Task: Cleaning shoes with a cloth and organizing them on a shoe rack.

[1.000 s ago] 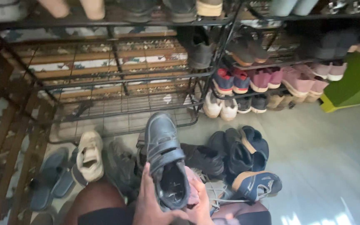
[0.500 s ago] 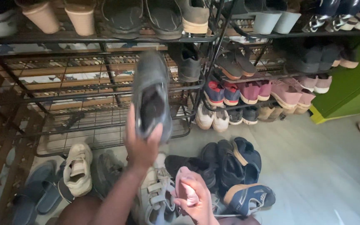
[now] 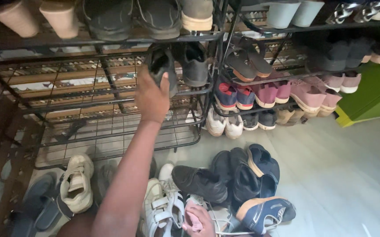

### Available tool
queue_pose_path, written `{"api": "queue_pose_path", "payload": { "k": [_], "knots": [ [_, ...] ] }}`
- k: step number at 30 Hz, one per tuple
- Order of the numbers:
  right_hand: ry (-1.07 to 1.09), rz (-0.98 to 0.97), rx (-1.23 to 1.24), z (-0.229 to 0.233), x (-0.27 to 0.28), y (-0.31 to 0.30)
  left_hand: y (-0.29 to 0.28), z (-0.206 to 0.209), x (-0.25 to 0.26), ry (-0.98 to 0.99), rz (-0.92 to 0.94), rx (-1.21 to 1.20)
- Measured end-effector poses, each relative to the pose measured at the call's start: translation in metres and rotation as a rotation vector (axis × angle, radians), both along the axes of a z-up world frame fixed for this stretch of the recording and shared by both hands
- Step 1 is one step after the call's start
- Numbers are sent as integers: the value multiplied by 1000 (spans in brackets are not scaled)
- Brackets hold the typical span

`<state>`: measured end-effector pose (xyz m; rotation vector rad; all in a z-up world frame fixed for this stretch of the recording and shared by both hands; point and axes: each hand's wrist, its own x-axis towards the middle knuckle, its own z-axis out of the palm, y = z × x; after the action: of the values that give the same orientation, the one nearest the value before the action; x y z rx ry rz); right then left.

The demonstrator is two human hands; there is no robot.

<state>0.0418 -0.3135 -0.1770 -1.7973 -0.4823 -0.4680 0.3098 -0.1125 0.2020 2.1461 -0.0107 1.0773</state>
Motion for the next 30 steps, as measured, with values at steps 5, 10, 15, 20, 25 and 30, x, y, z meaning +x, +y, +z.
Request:
{"api": "queue_pose_path", "payload": {
  "k": [5, 10, 15, 20, 25, 30],
  "knots": [
    [75, -3, -1, -1, -1, 5, -18, 20, 22, 165, 104, 300],
    [148, 25, 38, 16, -4, 6, -9, -8, 46, 93, 93, 374],
    [197, 33, 46, 32, -8, 7, -4, -9, 56, 87, 64, 364],
    [262, 26, 42, 30, -9, 7, -4, 8, 43, 230, 29, 328],
    [218, 31, 35, 5, -2, 1, -12, 9, -44, -135, -92, 179],
    [242, 25, 24, 12, -6, 2, -15, 56, -240, -486, -537, 108]
  ]
}}
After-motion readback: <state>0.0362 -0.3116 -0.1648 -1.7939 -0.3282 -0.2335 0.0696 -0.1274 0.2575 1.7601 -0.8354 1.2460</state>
